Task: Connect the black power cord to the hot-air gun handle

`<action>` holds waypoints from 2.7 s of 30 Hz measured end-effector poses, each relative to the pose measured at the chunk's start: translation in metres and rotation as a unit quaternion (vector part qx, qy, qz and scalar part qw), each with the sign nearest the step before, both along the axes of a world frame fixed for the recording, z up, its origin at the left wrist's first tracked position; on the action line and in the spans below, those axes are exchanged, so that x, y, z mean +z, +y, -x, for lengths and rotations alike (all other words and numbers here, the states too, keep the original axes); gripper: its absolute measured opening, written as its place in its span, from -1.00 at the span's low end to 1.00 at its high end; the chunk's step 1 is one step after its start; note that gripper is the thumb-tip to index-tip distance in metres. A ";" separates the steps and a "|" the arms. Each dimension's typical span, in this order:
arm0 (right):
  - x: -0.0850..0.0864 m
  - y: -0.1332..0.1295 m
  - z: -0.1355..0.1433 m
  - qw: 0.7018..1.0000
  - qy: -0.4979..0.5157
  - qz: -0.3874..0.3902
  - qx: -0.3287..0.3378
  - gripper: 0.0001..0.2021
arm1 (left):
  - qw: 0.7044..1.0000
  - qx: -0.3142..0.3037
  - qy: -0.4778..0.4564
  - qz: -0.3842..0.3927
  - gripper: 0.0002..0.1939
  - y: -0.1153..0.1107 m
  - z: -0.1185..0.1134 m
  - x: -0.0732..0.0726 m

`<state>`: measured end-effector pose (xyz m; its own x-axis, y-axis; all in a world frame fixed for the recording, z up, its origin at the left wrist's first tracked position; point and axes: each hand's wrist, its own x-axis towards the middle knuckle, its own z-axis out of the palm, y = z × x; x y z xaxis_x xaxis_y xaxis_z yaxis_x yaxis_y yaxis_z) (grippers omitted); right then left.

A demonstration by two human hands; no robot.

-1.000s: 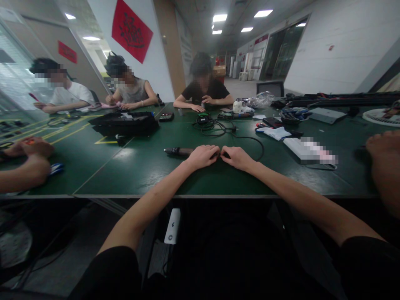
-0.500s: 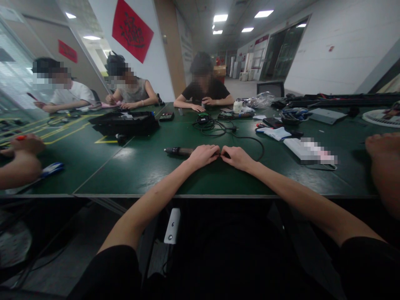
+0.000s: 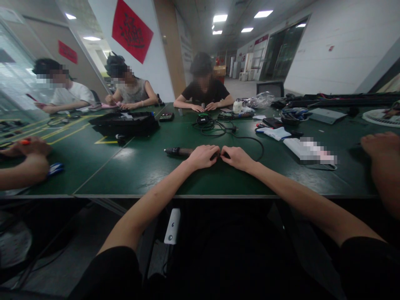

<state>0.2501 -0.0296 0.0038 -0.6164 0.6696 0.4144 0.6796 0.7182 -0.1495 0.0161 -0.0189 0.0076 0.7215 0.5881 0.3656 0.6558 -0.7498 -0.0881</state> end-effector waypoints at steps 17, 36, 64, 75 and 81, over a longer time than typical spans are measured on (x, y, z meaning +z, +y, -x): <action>-0.001 0.000 0.000 1.000 0.003 -0.003 0.002 -0.93 | 1.000 -0.017 0.006 -0.003 -0.77 0.001 0.001 0.000; 0.000 -0.001 0.001 1.000 -0.001 -0.004 0.003 -0.94 | 1.000 -0.014 0.004 0.006 -0.78 0.001 0.001 0.000; -0.001 0.000 0.000 1.000 0.002 -0.009 0.006 -0.91 | 1.000 -0.010 0.003 0.004 -0.80 0.004 0.001 -0.001; -0.002 0.001 0.000 1.000 0.003 -0.010 0.004 -0.92 | 1.000 -0.008 0.009 0.007 -0.81 0.005 0.001 -0.001; -0.002 0.001 0.000 1.000 -0.001 -0.012 0.003 -0.93 | 1.000 -0.017 0.008 0.006 -0.79 0.002 0.001 0.000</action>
